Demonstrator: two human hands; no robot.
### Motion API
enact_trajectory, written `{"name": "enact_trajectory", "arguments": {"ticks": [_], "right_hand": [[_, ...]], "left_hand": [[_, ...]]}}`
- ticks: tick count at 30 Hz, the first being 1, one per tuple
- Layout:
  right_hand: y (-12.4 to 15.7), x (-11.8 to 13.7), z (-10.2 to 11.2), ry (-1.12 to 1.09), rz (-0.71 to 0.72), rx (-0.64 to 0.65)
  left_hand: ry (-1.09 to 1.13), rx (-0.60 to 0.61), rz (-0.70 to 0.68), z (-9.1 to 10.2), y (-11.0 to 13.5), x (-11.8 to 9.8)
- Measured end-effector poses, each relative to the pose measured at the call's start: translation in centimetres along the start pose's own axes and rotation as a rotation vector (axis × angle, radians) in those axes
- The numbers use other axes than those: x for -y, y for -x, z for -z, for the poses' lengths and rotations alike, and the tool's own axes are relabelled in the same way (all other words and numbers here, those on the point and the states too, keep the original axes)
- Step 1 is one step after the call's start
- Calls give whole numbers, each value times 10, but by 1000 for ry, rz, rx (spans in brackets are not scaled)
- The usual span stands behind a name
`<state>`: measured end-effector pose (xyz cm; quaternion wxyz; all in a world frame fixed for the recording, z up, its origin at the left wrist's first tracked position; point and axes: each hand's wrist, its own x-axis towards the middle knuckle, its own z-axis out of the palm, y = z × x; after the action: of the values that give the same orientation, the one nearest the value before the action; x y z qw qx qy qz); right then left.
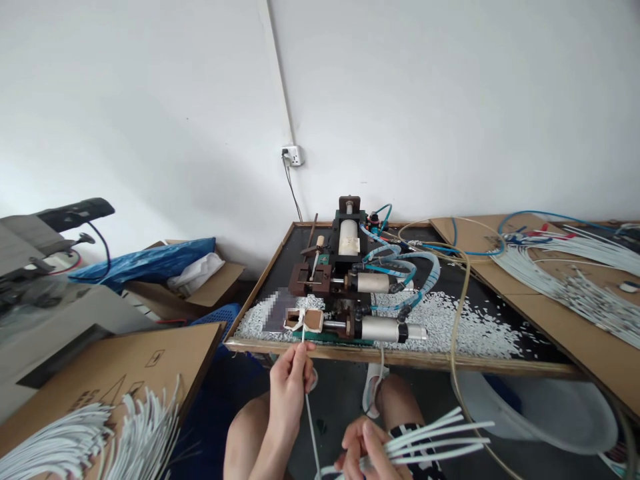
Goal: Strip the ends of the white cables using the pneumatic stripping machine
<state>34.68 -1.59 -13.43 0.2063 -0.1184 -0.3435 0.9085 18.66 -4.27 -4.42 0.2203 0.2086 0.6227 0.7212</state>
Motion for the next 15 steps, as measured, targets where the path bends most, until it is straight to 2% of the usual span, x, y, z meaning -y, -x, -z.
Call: {"name": "enact_trajectory", "arguments": {"ticks": [2,4,10,13,15], "right_hand": [[-3,0,9,-2,-41,111],[-5,2,13,-8,-49,134],[-5,-3,13,-12,-80,84],[-5,-8,7,22,-54,-41],[-4,-7,0,15,-36,-69]], "left_hand": [[-17,-33,-12,-1,2,-1],[-63,-49,-30,-1,4,-1],[-308,-44,-124,0,28,-17],[-416,0,-164,-4,43,-35],[-468,24,-183,-7,49,-47]]}}
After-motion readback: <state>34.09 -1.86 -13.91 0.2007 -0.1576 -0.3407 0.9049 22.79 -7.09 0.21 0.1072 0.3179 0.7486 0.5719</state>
